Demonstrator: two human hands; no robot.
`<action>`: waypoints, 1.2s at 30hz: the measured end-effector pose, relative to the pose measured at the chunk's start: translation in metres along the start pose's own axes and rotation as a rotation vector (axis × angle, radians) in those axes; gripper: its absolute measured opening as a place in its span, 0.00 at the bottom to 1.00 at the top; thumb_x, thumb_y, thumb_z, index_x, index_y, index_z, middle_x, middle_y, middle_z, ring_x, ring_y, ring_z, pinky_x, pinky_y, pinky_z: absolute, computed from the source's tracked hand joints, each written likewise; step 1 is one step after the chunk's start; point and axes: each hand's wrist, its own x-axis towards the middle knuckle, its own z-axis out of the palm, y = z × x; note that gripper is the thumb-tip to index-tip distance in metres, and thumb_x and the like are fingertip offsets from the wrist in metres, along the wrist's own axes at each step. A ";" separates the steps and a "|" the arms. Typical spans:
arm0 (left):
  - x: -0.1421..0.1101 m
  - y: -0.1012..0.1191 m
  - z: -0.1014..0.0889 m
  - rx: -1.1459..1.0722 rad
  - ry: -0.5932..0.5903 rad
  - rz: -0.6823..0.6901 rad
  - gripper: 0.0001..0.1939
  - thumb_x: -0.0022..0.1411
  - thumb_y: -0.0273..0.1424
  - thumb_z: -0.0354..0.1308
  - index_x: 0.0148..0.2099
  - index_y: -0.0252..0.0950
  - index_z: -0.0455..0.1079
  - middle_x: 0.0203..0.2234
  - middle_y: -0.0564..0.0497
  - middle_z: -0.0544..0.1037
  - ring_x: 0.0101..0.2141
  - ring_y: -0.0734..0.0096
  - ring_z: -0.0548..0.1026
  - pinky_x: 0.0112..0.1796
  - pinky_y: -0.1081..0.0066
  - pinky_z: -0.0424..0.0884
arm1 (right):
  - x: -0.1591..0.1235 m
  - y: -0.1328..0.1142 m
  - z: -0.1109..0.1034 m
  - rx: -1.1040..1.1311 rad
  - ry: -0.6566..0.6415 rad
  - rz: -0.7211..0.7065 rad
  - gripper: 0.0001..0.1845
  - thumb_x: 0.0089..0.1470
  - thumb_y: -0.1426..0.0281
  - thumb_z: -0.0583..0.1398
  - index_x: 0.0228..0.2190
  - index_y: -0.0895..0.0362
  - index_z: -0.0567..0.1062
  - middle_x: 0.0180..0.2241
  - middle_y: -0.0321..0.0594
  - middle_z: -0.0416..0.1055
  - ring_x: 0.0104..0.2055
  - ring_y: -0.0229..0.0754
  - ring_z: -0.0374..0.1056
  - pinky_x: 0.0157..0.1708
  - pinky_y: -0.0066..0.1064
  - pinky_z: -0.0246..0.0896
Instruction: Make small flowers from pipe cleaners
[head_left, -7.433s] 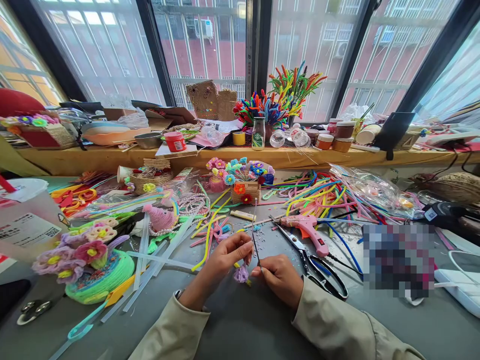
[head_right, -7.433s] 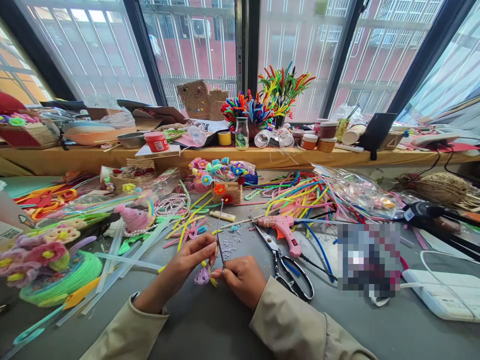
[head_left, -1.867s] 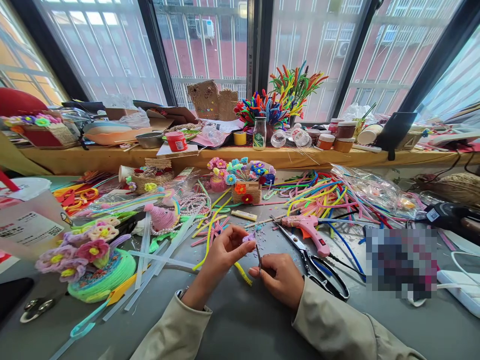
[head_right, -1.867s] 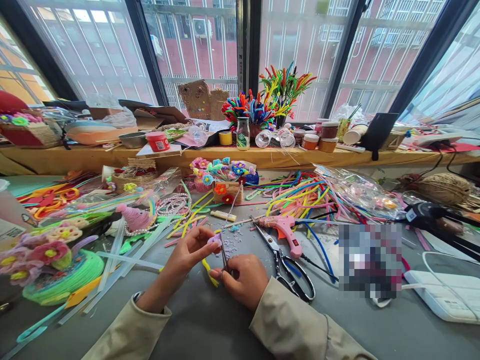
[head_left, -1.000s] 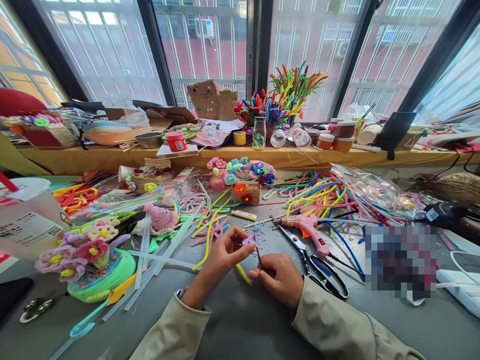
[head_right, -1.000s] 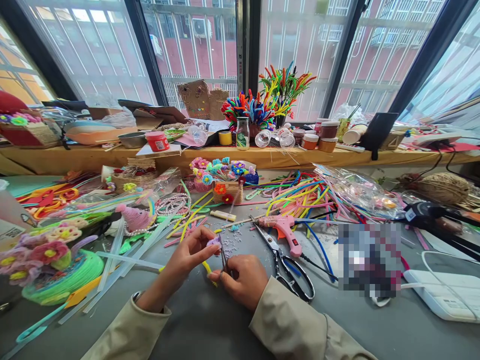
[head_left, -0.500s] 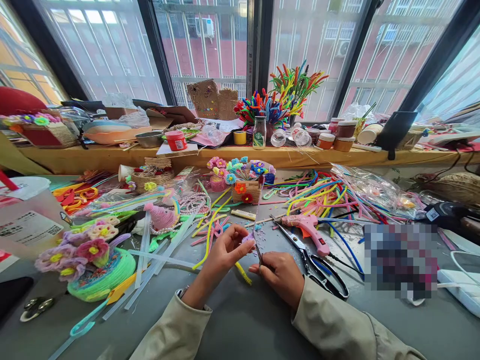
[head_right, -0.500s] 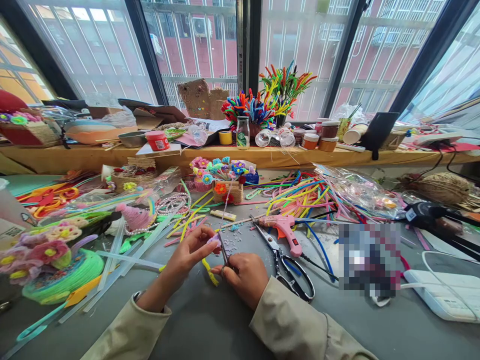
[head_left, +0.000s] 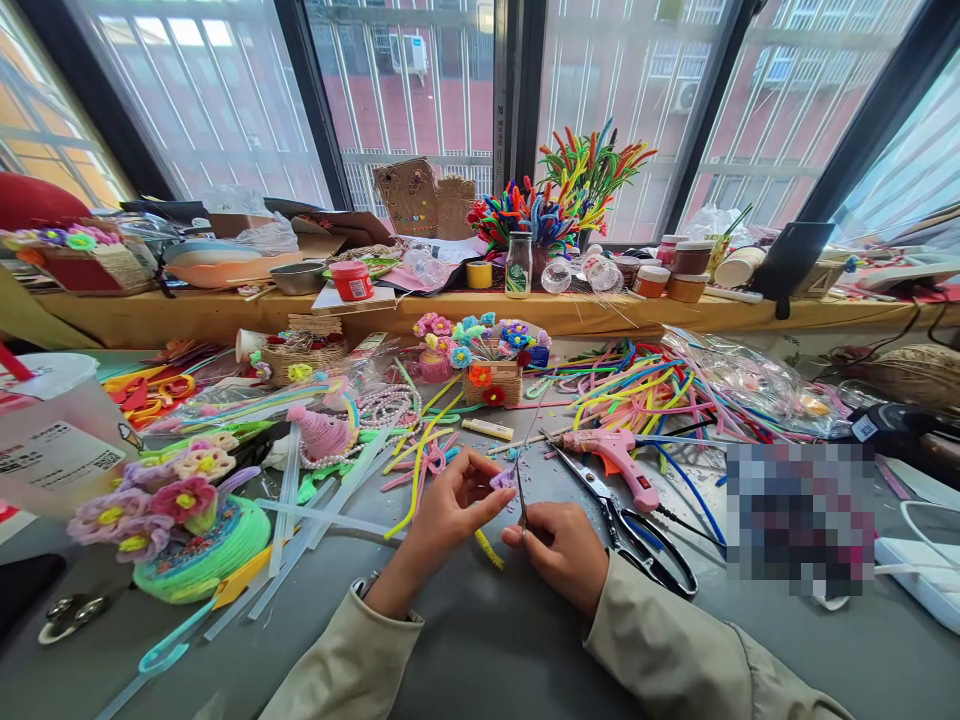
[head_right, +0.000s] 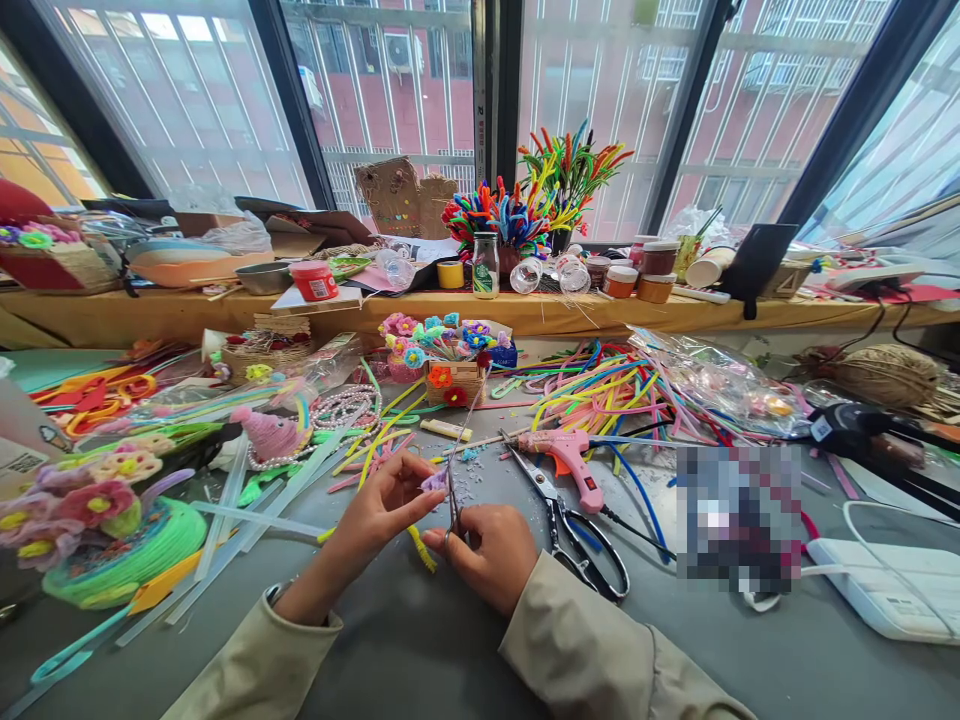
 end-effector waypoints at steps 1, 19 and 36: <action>0.000 0.000 0.000 0.003 0.002 -0.003 0.10 0.47 0.30 0.56 0.31 0.34 0.59 0.27 0.53 0.65 0.31 0.75 0.66 0.33 0.73 0.63 | 0.000 0.000 -0.001 0.004 -0.003 0.000 0.25 0.46 0.54 0.49 0.11 0.60 0.59 0.11 0.29 0.50 0.16 0.29 0.45 0.18 0.24 0.36; 0.000 0.002 0.000 -0.022 0.012 -0.014 0.09 0.51 0.33 0.52 0.33 0.34 0.57 0.26 0.54 0.64 0.29 0.76 0.65 0.33 0.72 0.64 | 0.002 0.001 0.002 -0.045 -0.005 -0.002 0.24 0.46 0.57 0.51 0.10 0.59 0.54 0.12 0.29 0.48 0.17 0.29 0.42 0.18 0.24 0.38; -0.002 0.014 0.005 -0.082 0.026 -0.073 0.10 0.52 0.35 0.51 0.33 0.34 0.58 0.24 0.52 0.71 0.28 0.74 0.69 0.33 0.71 0.65 | 0.001 0.001 0.001 -0.069 -0.001 -0.014 0.24 0.47 0.56 0.50 0.10 0.59 0.59 0.11 0.30 0.51 0.16 0.30 0.44 0.18 0.25 0.37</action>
